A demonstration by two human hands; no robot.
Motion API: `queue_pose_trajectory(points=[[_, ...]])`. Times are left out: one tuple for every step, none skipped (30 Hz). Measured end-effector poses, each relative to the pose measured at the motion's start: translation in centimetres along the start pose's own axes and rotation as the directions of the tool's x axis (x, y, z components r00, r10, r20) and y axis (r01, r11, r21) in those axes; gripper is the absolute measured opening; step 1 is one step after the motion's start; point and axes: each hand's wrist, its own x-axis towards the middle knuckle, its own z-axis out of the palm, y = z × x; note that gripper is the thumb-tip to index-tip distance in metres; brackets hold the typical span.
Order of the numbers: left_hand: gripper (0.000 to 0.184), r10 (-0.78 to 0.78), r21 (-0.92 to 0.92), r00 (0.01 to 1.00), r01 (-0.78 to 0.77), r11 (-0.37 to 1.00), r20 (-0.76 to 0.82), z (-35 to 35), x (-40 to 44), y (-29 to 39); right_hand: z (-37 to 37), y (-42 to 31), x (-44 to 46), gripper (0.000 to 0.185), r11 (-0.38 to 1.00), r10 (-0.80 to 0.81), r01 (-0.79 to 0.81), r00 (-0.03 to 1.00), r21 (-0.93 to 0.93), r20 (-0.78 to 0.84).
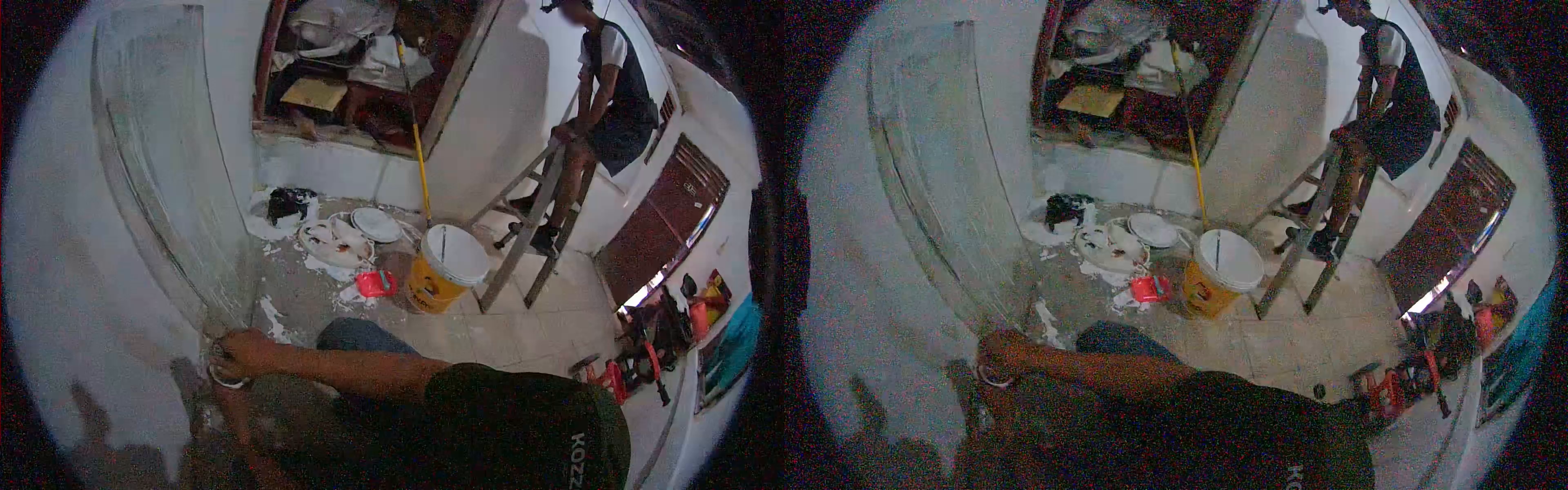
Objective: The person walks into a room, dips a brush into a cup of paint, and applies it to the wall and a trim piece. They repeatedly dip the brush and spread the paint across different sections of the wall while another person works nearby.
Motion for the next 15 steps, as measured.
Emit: queue_pose_trajectory(points=[[0.111,0.002,-0.001,1.000,-0.002,1.000,-0.006,-0.1,-0.1,-0.1,0.2,0.7,0.3,0.047,1.000,-0.010,0.010,1.000,-0.004,0.004],[0.111,0.003,-0.009,1.000,-0.003,1.000,-0.003,0.0,-0.1,-0.3,0.3,1.4,0.4,0.048,1.000,0.006,-0.006,1.000,-0.003,0.023],[0.111,0.009,-0.010,1.000,-0.009,1.000,-0.008,-0.1,-0.2,-0.4,0.4,2.0,0.5,0.049,1.000,0.022,-0.022,0.999,-0.001,0.042],[0.111,0.009,-0.010,1.000,-0.009,1.000,-0.006,0.2,-0.3,-0.3,0.2,2.4,0.4,0.049,0.999,0.038,-0.039,0.997,0.005,0.062],[0.111,0.009,-0.014,1.000,-0.010,1.000,-0.010,-0.2,-0.3,-0.3,0.3,2.4,0.4,0.050,0.998,0.052,-0.053,0.995,0.017,0.084],[0.111,0.014,-0.014,1.000,-0.014,1.000,-0.025,-0.8,-0.5,-0.4,0.8,2.1,0.6,0.051,0.998,0.056,-0.060,0.992,0.035,0.113],[0.111,0.009,-0.006,0.999,-0.009,1.000,-0.049,-1.4,-0.6,-0.7,0.3,1.2,0.8,0.052,0.994,0.047,-0.054,0.996,0.092,0.080],[0.111,0.018,0.001,0.997,-0.018,1.000,-0.073,-2.0,-0.9,-0.7,-0.6,0.2,1.1,0.053,0.987,0.028,-0.037,0.998,0.160,0.052],[0.111,0.024,-0.001,0.995,-0.025,1.000,-0.097,-2.4,-1.1,-0.9,-1.6,-0.3,2.1,0.053,0.994,0.061,-0.083,0.963,0.076,0.263],[0.111,0.037,-0.002,0.992,-0.038,0.999,-0.124,-2.9,-1.3,-0.9,-2.3,-0.9,2.9,0.053,0.995,0.097,-0.097,0.887,-0.025,0.451],[0.111,0.056,-0.001,0.985,-0.057,0.998,-0.161,-3.0,-1.2,-1.3,-2.5,-2.0,2.7,0.052,0.998,0.030,-0.049,0.930,0.043,0.366],[0.111,0.076,-0.005,0.980,-0.078,0.997,-0.186,-3.2,-1.1,-1.8,-2.6,-3.0,2.6,0.052,0.994,-0.029,-0.002,0.960,0.109,0.277],[0.111,0.113,-0.010,0.970,-0.118,0.993,-0.217,-3.0,-0.6,-3.1,-1.5,-2.7,3.6,0.052,0.993,-0.054,0.014,0.932,0.113,0.359],[0.111,0.157,-0.008,0.957,-0.164,0.986,-0.245,-1.9,-0.1,-6.6,-0.9,-3.3,4.5,0.051,0.992,-0.078,0.027,0.891,0.119,0.447],[0.111,0.244,0.004,0.925,-0.253,0.967,-0.291,-0.6,1.0,-10.3,-0.3,-3.9,5.0,0.051,0.985,-0.136,0.067,0.864,0.157,0.485]])
